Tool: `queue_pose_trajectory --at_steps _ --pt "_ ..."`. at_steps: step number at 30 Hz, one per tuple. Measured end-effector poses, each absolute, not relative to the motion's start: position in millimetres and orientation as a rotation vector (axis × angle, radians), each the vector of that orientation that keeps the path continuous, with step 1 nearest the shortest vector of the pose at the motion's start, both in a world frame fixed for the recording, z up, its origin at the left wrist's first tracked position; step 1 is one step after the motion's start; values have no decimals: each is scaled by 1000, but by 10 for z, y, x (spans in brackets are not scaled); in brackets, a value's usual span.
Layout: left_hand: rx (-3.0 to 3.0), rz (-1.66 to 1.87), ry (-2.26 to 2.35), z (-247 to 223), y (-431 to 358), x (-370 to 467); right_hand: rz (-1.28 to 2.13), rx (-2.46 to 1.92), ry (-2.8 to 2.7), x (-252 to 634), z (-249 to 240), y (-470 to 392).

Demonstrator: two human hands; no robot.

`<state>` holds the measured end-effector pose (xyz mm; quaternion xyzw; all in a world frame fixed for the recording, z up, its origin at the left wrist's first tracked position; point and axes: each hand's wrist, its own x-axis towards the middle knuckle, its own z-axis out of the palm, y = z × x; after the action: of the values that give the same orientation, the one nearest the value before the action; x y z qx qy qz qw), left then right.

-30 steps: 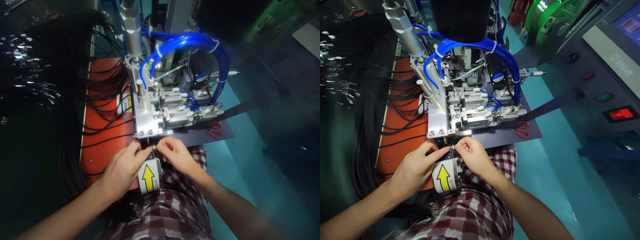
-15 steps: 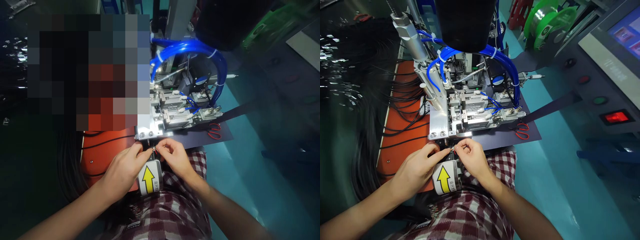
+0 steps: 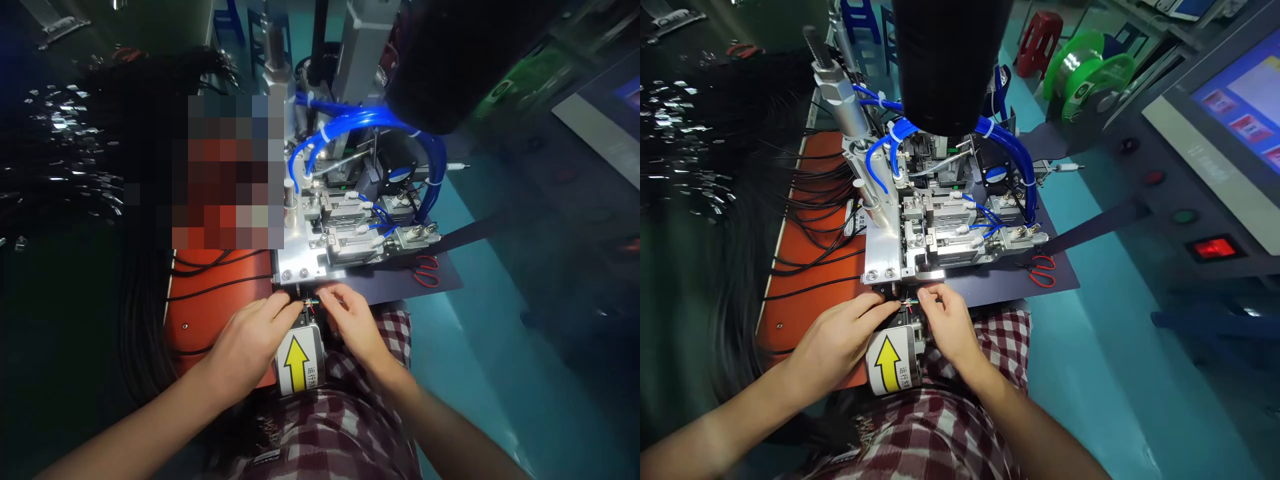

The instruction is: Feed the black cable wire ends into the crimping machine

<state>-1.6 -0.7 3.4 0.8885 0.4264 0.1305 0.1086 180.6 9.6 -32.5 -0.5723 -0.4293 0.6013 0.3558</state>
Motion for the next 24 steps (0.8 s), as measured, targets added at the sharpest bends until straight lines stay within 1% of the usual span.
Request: queue_pose_trajectory --at_steps 3,8,17,24 --pt "2619 377 1264 35 -16 -17 1435 -1466 -1214 1722 -284 80" --pt "2616 376 1262 40 -18 -18 1327 -1490 -1169 1620 -252 72" --pt "2546 323 1233 53 -14 -27 1659 -1370 -758 1649 -266 54" --pt "2577 236 1259 98 8 -21 1823 -1374 -610 1711 -284 97"
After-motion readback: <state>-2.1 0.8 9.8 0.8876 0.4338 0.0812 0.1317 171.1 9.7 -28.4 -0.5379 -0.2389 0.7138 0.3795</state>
